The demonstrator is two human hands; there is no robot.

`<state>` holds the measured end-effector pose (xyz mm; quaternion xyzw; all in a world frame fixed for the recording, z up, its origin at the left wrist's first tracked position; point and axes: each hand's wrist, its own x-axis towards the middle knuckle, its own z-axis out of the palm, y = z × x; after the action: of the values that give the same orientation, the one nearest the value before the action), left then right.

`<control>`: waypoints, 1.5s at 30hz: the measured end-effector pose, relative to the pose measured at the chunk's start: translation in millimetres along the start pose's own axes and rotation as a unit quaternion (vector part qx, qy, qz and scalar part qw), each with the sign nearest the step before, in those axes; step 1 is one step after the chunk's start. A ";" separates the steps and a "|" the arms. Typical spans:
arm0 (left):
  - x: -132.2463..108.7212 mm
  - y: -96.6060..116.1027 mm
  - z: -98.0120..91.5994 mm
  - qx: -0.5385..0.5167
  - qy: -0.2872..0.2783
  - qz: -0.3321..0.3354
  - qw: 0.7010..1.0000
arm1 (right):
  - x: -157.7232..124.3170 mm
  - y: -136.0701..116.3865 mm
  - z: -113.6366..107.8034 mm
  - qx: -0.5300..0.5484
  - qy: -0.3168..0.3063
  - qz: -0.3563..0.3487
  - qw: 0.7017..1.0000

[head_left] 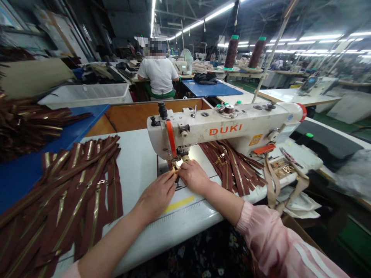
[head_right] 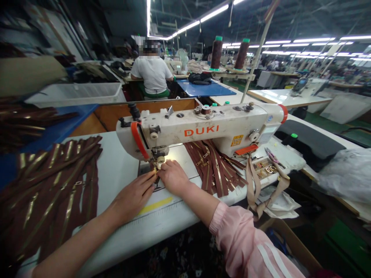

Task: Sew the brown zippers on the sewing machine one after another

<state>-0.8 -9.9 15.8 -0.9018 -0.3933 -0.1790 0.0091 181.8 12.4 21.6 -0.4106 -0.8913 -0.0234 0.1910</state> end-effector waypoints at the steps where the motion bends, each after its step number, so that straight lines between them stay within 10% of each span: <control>1: -0.1 -2.2 0.3 0.002 0.002 0.001 1.000 | -0.1 -0.1 0.1 0.001 0.001 0.001 1.000; 35: 14.0 -17.7 -1.9 -0.022 0.105 -0.004 0.994 | -3.4 -5.8 -1.6 0.024 0.035 0.042 0.998; 45: -48.4 10.8 -37.7 -0.079 0.066 -0.029 0.994 | -5.2 -11.8 -1.7 0.060 0.049 0.044 0.996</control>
<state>-35.4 -57.4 36.5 -0.8741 -0.4027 -0.2685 -0.0417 176.7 0.5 22.7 -0.4354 -0.8616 0.0185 0.2601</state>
